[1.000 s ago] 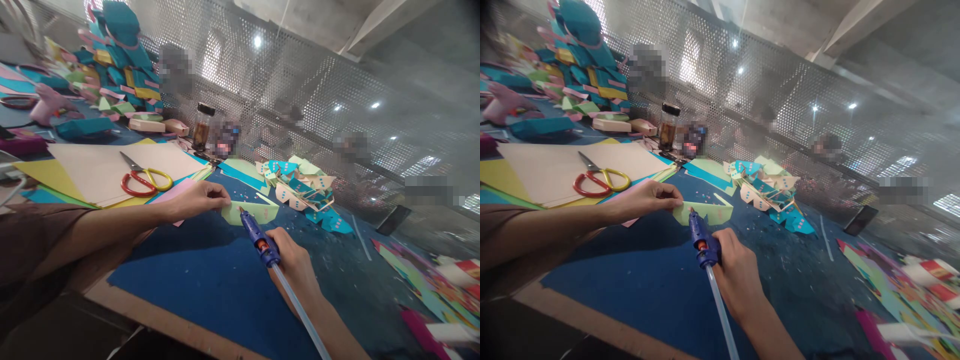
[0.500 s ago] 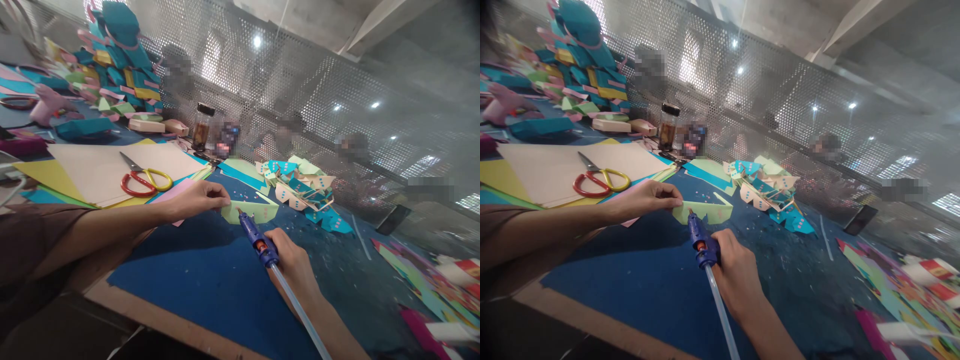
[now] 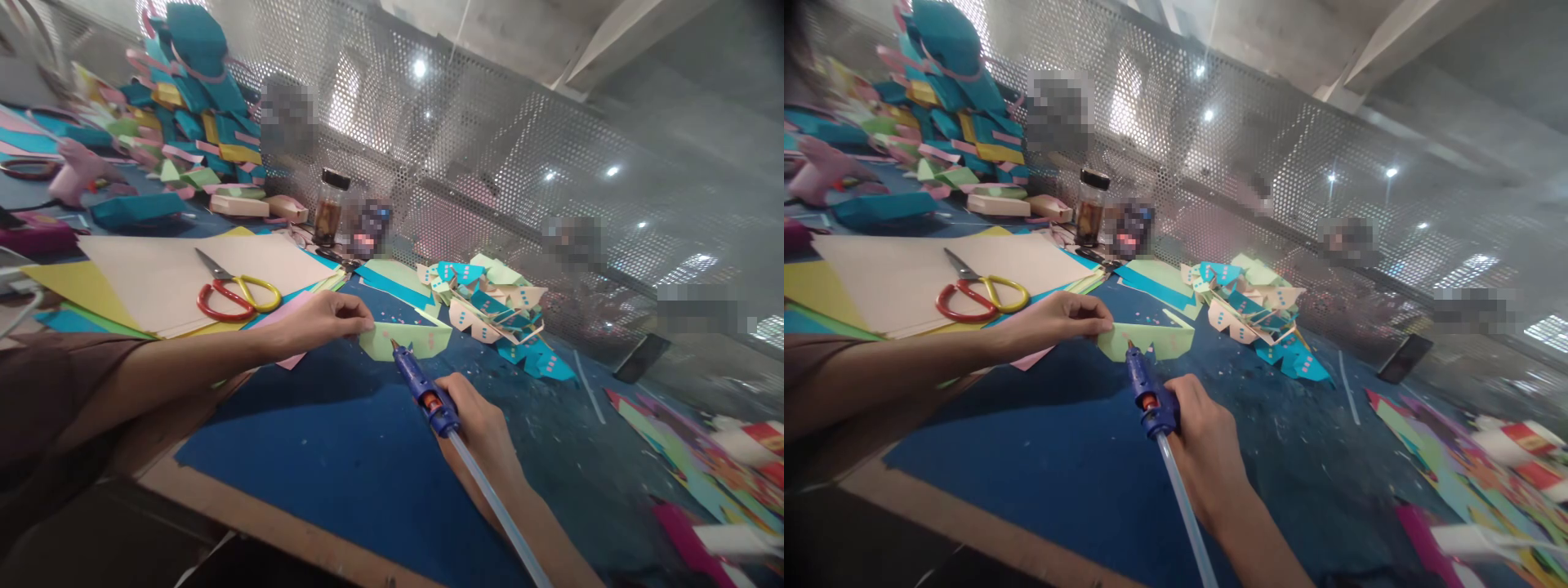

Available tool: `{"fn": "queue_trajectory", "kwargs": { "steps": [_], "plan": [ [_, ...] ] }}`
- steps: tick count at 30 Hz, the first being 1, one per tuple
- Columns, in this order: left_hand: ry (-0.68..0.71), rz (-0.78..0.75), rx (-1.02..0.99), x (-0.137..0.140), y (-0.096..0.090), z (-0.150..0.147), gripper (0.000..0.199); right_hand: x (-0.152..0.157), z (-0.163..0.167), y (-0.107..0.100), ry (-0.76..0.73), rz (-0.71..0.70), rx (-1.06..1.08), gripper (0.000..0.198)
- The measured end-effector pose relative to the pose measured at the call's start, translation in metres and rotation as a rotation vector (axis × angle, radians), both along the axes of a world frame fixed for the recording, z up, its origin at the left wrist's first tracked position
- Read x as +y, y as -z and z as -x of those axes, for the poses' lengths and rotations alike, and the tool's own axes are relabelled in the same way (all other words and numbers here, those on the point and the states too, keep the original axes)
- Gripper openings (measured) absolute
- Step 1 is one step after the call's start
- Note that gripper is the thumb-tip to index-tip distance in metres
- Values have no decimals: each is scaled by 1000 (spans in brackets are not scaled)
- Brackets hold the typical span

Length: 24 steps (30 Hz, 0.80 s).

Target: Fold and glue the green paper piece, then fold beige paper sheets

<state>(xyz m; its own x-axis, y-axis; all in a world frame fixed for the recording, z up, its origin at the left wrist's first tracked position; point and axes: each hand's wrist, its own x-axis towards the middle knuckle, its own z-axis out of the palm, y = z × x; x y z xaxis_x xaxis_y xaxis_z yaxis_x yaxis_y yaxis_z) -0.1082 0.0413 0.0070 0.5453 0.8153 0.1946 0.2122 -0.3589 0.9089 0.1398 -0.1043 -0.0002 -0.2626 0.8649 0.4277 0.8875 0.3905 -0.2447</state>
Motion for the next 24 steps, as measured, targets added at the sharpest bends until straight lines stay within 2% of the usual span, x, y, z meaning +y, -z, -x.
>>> {"fn": "queue_trajectory", "kwargs": {
  "steps": [5,14,24],
  "plan": [
    [-1,0,-17,5,4,1,25,2,-2,3,-7,21,27,7],
    [24,39,-45,1,3,0,26,5,-2,6,7,-19,-30,4],
    [8,37,-22,-2,-2,-1,27,5,-2,7,0,6,-13,5]
  ]
}}
